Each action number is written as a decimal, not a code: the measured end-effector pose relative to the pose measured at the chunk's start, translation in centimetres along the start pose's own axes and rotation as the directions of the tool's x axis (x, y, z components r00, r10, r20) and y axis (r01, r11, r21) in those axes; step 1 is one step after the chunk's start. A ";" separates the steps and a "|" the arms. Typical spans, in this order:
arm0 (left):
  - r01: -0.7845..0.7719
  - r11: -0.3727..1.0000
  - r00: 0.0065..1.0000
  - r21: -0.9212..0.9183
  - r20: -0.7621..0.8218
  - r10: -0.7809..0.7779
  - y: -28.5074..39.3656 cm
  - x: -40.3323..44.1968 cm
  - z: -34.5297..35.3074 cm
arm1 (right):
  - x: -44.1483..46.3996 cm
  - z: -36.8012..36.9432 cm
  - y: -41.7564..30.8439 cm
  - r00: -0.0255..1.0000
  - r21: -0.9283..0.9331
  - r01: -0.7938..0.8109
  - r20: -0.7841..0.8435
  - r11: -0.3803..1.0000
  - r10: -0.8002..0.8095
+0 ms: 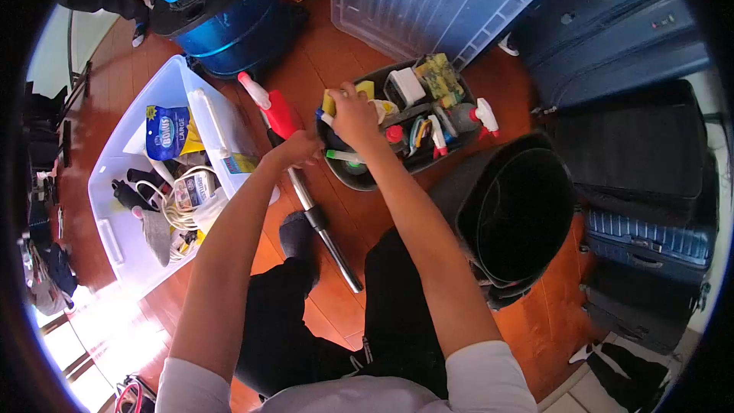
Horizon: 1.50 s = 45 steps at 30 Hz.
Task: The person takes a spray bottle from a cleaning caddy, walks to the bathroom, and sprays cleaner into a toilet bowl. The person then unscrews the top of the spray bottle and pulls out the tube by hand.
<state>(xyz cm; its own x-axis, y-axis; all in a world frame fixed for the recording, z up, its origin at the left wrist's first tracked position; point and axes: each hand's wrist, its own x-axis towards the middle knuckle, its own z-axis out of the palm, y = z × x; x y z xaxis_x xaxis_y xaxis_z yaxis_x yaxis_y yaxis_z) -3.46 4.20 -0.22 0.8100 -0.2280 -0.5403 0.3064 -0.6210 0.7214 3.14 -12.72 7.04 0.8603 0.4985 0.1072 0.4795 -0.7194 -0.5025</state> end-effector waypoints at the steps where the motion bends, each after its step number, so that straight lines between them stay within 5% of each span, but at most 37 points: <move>1: -0.037 0.989 0.999 0.142 0.019 0.035 -0.1 -0.3 0.0 | 0.2 -0.2 -0.1 0.999 -0.043 -0.010 0.032 0.999 0.011; 4: -0.069 0.944 0.997 0.322 -0.014 0.078 -3.8 1.0 1.3 | 1.8 -1.7 0.5 0.995 -0.290 0.064 0.089 0.955 -0.039; 6: -0.030 0.934 0.995 0.356 -0.076 0.061 -4.6 0.1 1.7 | 3.7 -2.3 2.1 0.974 -0.275 -0.002 0.218 0.961 0.065; 8: 0.296 0.935 0.943 0.194 -0.212 -0.255 0.5 -2.2 0.8 | 4.5 -2.1 3.6 0.965 -0.285 0.014 0.256 0.958 0.062; 9: 0.309 0.933 0.938 0.185 -0.218 -0.268 0.5 -2.2 0.8 | 4.7 -1.9 4.2 0.932 -0.188 0.035 0.362 0.982 0.036; 11: 0.056 0.878 0.995 0.476 -0.103 -0.008 0.4 -1.8 0.4 | 4.9 -1.1 4.0 0.886 -0.083 0.048 0.464 0.995 -0.004; 14: -0.081 0.747 0.995 0.660 0.007 0.102 -0.1 -0.4 0.9 | 4.7 -0.7 2.7 0.847 -0.280 0.173 0.532 0.944 0.002; 18: 0.010 0.818 1.000 0.574 -0.019 0.001 -0.9 0.3 2.1 | 4.5 -0.8 3.4 0.846 -0.276 0.269 0.526 0.923 -0.089; 20: 0.176 0.847 0.983 0.502 -0.046 -0.177 1.8 -1.0 1.2 | 4.0 -1.0 4.8 0.833 -0.295 0.256 0.551 0.920 -0.055; 22: 0.277 0.896 0.961 0.346 -0.095 -0.260 4.5 -2.3 0.3 | 3.2 0.1 7.5 0.901 -0.359 0.194 0.433 0.913 -0.021; 24: 0.244 0.900 0.969 0.361 -0.059 -0.239 5.0 -1.8 0.0 | 3.2 0.5 7.8 0.949 -0.338 0.044 0.309 0.940 0.067; 27: 0.238 0.925 0.970 0.295 -0.120 -0.212 6.7 -3.3 1.0 | 3.7 1.1 8.5 0.875 -0.224 0.212 0.476 0.951 -0.083; 29: 0.245 0.916 0.970 0.319 -0.092 -0.227 8.2 -4.3 0.6 | 3.7 0.1 5.5 0.827 -0.332 0.164 0.559 0.929 0.054; 32: 0.237 0.883 0.970 0.406 -0.055 -0.235 12.4 -8.5 -1.2 | 4.7 0.2 7.0 0.782 -0.314 0.184 0.620 0.931 0.055; 34: -0.023 0.910 0.992 0.414 -0.107 0.074 13.1 -11.4 -1.4 | 5.6 -0.6 7.8 0.769 0.022 0.058 0.637 0.998 -0.059; 36: -0.349 0.925 0.890 0.150 -0.256 0.377 12.0 -15.9 -0.9 | 6.0 -2.0 6.5 0.838 0.015 0.078 0.541 0.997 -0.074; 38: -0.486 0.811 0.870 -0.327 -0.271 0.412 10.8 -22.8 -1.9 | 4.9 -4.7 5.1 0.899 -0.008 0.066 0.435 0.998 -0.056; 41: -0.344 0.781 0.924 -0.521 -0.336 0.183 6.4 -29.4 -1.3 | 4.4 -9.0 2.0 0.905 0.123 0.123 0.393 0.985 -0.162; 45: -0.309 0.673 0.790 -0.672 -0.575 -0.211 2.1 -32.6 0.5 | 3.7 -11.0 3.9 0.878 0.294 -0.003 0.458 0.956 -0.138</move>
<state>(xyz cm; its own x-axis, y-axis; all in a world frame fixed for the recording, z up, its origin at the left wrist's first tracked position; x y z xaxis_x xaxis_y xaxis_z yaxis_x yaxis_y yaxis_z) -29.49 9.94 18.66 0.8630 0.3824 -0.3301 0.2918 0.1561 0.9437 10.08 -19.04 14.87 0.6100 0.7585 -0.2292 0.4046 -0.5469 -0.7329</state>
